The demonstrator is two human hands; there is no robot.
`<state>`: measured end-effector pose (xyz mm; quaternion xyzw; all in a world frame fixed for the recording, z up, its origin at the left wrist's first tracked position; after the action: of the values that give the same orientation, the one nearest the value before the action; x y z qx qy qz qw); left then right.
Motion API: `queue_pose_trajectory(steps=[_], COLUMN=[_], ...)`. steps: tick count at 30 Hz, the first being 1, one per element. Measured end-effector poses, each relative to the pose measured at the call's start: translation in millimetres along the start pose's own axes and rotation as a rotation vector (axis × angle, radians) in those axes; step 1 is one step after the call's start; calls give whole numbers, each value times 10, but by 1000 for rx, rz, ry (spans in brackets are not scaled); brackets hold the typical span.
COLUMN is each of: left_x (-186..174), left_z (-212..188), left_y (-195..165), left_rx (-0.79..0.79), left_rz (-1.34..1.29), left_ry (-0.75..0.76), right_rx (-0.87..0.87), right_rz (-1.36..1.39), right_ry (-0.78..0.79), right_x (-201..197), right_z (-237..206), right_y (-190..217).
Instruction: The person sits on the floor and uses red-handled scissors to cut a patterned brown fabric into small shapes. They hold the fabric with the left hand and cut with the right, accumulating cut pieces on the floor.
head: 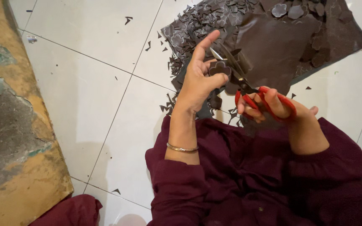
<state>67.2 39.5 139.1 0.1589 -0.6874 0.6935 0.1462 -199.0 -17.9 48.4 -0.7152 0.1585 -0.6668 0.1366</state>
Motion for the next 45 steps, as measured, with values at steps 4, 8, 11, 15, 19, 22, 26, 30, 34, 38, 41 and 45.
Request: queue_pose_trajectory(steps=[4,8,11,15,19,22,26,30,34,38,41,45], left_x=[12,22,20,21,-2,-5,9,39,49,20,-2,-67], left_z=[-1,-5,-13,-5,57,97,155,193,243,315,321,318], left_y=[5,-3,-5,50,152,251,348,510,708,825,848,812], left_rx=[11,5,7,-8,26,-23,17,-40,-51,63,80,51], left_rz=[-38,-32,-18,-118,-246,-271,-104,-265,-328,-309,-179,-231], left_ry=[-4,-23,-34,0,-29,-93,-133,-212,-360,-469,-527,-536], right_rx=[9,6,-11,-267,-342,-350,-333,-321,-318,-319,-277,-222], right_rz=[-190,438,444,-1521,-1654,-1733,-1743,-1725,-1666,-1698,-1715,-2025], right_ry=[120,20,43,-329,-316,-329,-383,-456,-670,-842,-946,-831], right_x=[-5,94,156,281,526,673,705,624,534,522,550,653], right_z=[-22,-16,19,91,284,365,412,430,441,474,469,347], right_y=[-91,-178,-245,-316,-452,-565,-604,-558,-534,-528,-508,-494])
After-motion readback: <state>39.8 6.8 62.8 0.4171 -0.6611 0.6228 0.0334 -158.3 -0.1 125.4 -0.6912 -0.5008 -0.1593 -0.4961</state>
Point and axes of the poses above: each hand's wrist, its own z-axis towards the middle knuckle, its own x-axis out of the palm, y = z × x, the point moved 2 cm from there along z, towards the middle knuckle, and after that the axes turned 8 degrees about z, right-handed, at the moved point
